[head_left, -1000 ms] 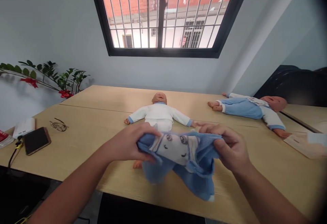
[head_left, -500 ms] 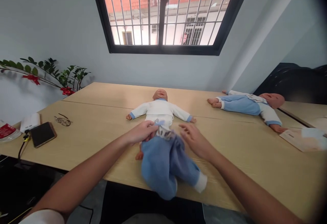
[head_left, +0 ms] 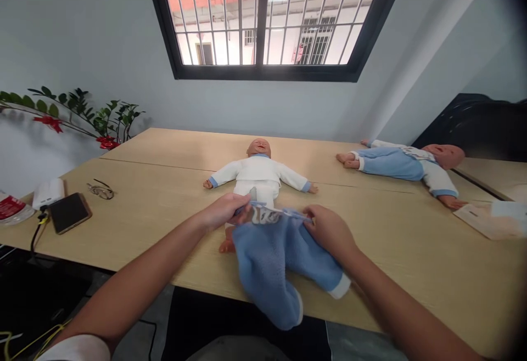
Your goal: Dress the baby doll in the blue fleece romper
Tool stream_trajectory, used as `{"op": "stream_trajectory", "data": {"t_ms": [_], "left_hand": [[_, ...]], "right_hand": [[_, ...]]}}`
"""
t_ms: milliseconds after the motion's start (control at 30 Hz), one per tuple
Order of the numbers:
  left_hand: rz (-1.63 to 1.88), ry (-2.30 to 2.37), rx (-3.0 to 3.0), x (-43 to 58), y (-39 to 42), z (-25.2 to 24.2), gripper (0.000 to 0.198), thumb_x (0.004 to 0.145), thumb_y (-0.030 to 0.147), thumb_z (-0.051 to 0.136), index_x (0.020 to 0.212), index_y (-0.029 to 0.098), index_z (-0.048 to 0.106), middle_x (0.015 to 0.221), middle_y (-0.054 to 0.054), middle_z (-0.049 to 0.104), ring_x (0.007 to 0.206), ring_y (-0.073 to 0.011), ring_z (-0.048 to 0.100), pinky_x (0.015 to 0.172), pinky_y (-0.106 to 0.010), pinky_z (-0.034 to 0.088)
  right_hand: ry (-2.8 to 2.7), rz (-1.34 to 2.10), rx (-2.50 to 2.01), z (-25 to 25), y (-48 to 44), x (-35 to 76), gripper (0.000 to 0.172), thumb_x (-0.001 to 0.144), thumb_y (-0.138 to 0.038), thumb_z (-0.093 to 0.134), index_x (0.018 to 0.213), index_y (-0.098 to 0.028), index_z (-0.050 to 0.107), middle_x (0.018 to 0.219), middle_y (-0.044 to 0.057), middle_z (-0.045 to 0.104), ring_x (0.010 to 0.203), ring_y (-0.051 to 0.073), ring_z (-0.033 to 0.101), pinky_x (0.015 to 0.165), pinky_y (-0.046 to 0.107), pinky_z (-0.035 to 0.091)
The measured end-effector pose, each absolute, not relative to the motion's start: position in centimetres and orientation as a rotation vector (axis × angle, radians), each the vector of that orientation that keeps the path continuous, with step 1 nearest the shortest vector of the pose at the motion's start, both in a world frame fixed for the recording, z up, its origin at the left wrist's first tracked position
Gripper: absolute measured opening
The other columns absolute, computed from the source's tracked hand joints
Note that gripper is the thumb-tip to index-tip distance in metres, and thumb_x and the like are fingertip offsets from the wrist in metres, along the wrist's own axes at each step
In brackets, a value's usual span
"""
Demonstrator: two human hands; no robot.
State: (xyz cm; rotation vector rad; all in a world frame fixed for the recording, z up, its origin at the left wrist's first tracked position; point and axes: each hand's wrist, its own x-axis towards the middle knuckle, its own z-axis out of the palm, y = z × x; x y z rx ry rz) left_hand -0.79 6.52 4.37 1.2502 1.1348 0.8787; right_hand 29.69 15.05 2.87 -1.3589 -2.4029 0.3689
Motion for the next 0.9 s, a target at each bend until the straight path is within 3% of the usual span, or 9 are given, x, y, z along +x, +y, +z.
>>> {"op": "stream_trajectory", "data": {"t_ms": [100,167,267,333,500,633,700,800,900], "left_hand": [[0.799,1.221,1.362,-0.6,6.1,4.5,0.058,0.093,0.072,0.05,0.072,0.018,0.055,0.056,0.004,0.047,0.05,-0.0101,0.037,0.052,-0.024,0.029],[0.807,1.336,1.522,-0.1,5.7,4.8,0.051,0.086,0.067,0.064,0.087,0.017,0.065,0.074,0.0,0.062,0.062,-0.0127,0.05,0.058,-0.024,0.037],[0.824,1.319,1.736,0.8,4.8,5.6,0.053,0.083,0.052,0.076,0.126,0.022,0.067,0.113,-0.008,0.071,0.093,-0.0204,0.063,0.074,-0.028,0.048],[0.76,1.198,1.74,1.3,4.2,6.2,0.049,0.093,0.049,0.066,0.136,0.025,0.064,0.112,-0.008,0.073,0.089,-0.0185,0.064,0.072,-0.027,0.048],[0.636,0.93,1.472,1.2,4.0,7.7,0.045,0.094,0.057,0.061,0.108,0.015,0.071,0.071,-0.003,0.069,0.052,-0.01,0.053,0.048,-0.021,0.035],[0.905,0.816,1.312,1.1,5.1,8.5,0.046,0.085,0.06,0.07,0.08,0.015,0.06,0.048,0.002,0.056,0.039,-0.009,0.046,0.042,-0.019,0.025],[1.18,0.778,1.261,1.1,5.4,8.9,0.046,0.084,0.058,0.072,0.073,0.017,0.053,0.04,0.008,0.042,0.036,-0.0055,0.031,0.042,-0.018,0.024],[1.491,0.694,1.284,0.8,4.1,9.9,0.047,0.087,0.055,0.073,0.069,0.019,0.047,0.042,0.011,0.032,0.039,-0.0052,0.027,0.044,-0.018,0.027],[1.54,0.507,1.541,0.5,0.4,11.7,0.046,0.094,0.053,0.065,0.067,0.019,0.05,0.046,0.005,0.041,0.046,-0.0105,0.044,0.05,-0.022,0.04]], "right_hand": [[-2.092,1.141,-1.314,3.1,14.5,30.5,0.023,0.088,-0.026,0.057,0.105,-0.02,0.072,0.105,0.01,0.078,0.096,0.028,0.072,0.086,0.043,0.055],[-1.855,1.5,-1.154,3.5,13.7,30.8,0.03,0.093,-0.034,0.056,0.115,-0.022,0.07,0.113,0.009,0.078,0.098,0.026,0.074,0.085,0.041,0.058],[-1.881,1.352,-0.973,4.7,12.6,31.3,0.029,0.095,-0.044,0.057,0.105,-0.023,0.074,0.106,0.008,0.08,0.09,0.025,0.075,0.08,0.039,0.06],[-2.159,1.0,-0.836,5.8,12.4,31.8,0.024,0.095,-0.041,0.059,0.097,-0.024,0.076,0.099,0.008,0.08,0.087,0.024,0.074,0.081,0.038,0.059],[-2.233,0.702,-0.65,9.1,12.5,31.8,0.021,0.094,-0.041,0.065,0.105,-0.027,0.076,0.101,0.008,0.079,0.096,0.026,0.074,0.087,0.041,0.058],[-1.916,1.276,-0.693,11.3,13.1,30.7,0.031,0.102,-0.049,0.052,0.116,-0.024,0.064,0.047,-0.008,0.048,0.048,0.017,0.06,0.054,0.03,0.055],[-1.904,1.6,-0.612,12.5,13.4,31.0,0.031,0.098,-0.048,0.062,0.117,-0.023,0.062,0.043,-0.013,0.036,0.039,0.012,0.048,0.048,0.026,0.048],[-2.041,1.798,-0.431,14.5,12.7,32.7,0.026,0.094,-0.043,0.071,0.107,-0.021,0.066,0.052,-0.008,0.05,0.042,0.009,0.046,0.046,0.021,0.042],[-2.108,1.856,-0.231,17.0,10.3,34.3,0.021,0.099,-0.043,0.064,0.094,-0.023,0.069,0.055,-0.004,0.053,0.044,0.009,0.047,0.044,0.021,0.04]]}}
